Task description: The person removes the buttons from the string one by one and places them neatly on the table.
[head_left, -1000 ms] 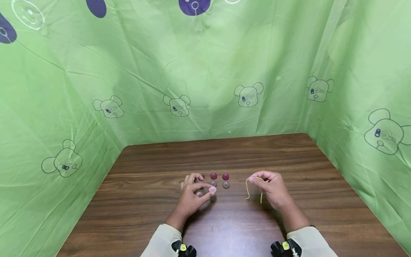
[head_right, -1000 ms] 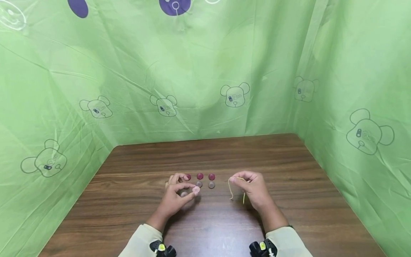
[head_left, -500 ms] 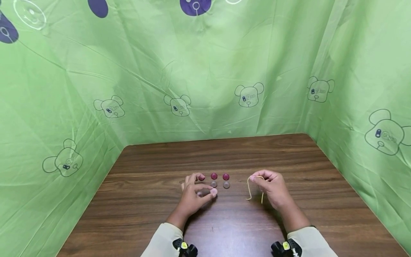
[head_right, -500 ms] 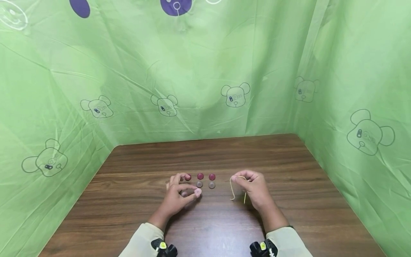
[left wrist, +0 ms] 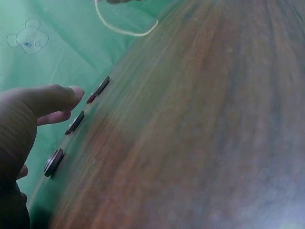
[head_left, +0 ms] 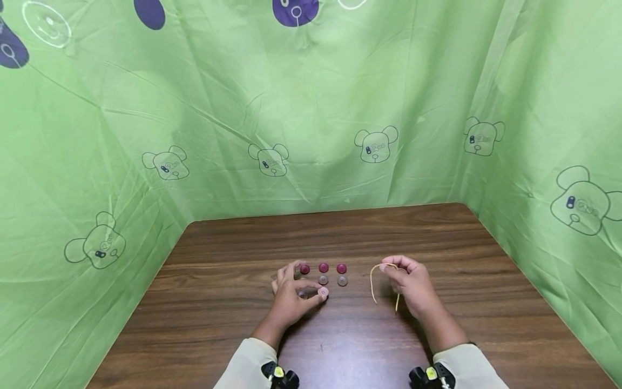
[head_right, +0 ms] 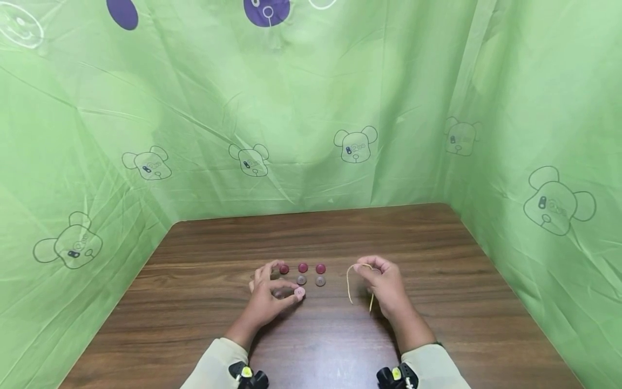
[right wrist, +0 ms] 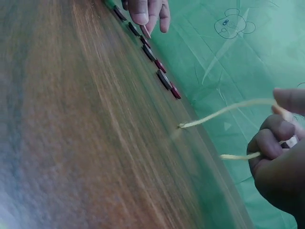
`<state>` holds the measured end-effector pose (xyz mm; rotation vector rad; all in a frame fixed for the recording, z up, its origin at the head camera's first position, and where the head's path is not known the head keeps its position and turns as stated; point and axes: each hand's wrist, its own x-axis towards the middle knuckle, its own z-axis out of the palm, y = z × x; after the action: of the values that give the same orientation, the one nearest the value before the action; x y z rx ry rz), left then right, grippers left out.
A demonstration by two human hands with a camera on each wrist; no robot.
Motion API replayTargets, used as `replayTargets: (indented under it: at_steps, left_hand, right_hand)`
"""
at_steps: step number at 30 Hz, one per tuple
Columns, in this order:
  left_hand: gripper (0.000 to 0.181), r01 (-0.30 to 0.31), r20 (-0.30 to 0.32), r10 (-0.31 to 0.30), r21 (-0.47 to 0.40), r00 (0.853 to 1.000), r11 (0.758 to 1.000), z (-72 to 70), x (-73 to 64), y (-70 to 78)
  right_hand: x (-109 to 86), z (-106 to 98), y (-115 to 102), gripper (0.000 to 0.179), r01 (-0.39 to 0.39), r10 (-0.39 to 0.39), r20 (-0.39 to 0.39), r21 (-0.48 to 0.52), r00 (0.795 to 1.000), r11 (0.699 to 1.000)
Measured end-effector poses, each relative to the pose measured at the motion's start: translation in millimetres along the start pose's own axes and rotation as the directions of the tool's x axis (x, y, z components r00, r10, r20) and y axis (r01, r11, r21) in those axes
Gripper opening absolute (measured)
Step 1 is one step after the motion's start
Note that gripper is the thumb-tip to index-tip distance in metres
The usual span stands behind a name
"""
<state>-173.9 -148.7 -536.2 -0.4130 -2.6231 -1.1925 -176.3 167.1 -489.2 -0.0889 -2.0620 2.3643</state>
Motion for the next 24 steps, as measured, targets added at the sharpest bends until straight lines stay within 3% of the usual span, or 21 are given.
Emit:
replayTargets:
  at_steps: [4, 11, 20, 24]
  left_hand:
    - [0.016, 0.028, 0.024, -0.028, -0.013, 0.999, 1.0, 0.0, 0.4, 0.5]
    - [0.016, 0.042, 0.033, -0.041, -0.035, 0.999, 0.999, 1.3, 1.1, -0.5]
    - [0.014, 0.048, 0.051, -0.046, -0.03, 0.998, 0.998, 1.1, 0.8, -1.3]
    - [0.015, 0.043, 0.054, -0.041, -0.025, 0.998, 0.999, 1.5, 0.6, -0.9]
  right_hand:
    - [0.8, -0.2, -0.8, 0.024, -0.071, 0.072, 0.02, -0.051, 0.997, 0.996]
    - [-0.4, 0.8, 1.1, 0.053, -0.123, 0.145, 0.139, -0.152, 0.98, 0.981]
    - [-1.7, 1.2, 2.1, 0.038, -0.141, 0.173, 0.215, -0.158, 0.961, 0.977]
    - [-1.5, 0.5, 1.8, 0.039, -0.142, 0.183, 0.194, -0.204, 0.964, 0.968]
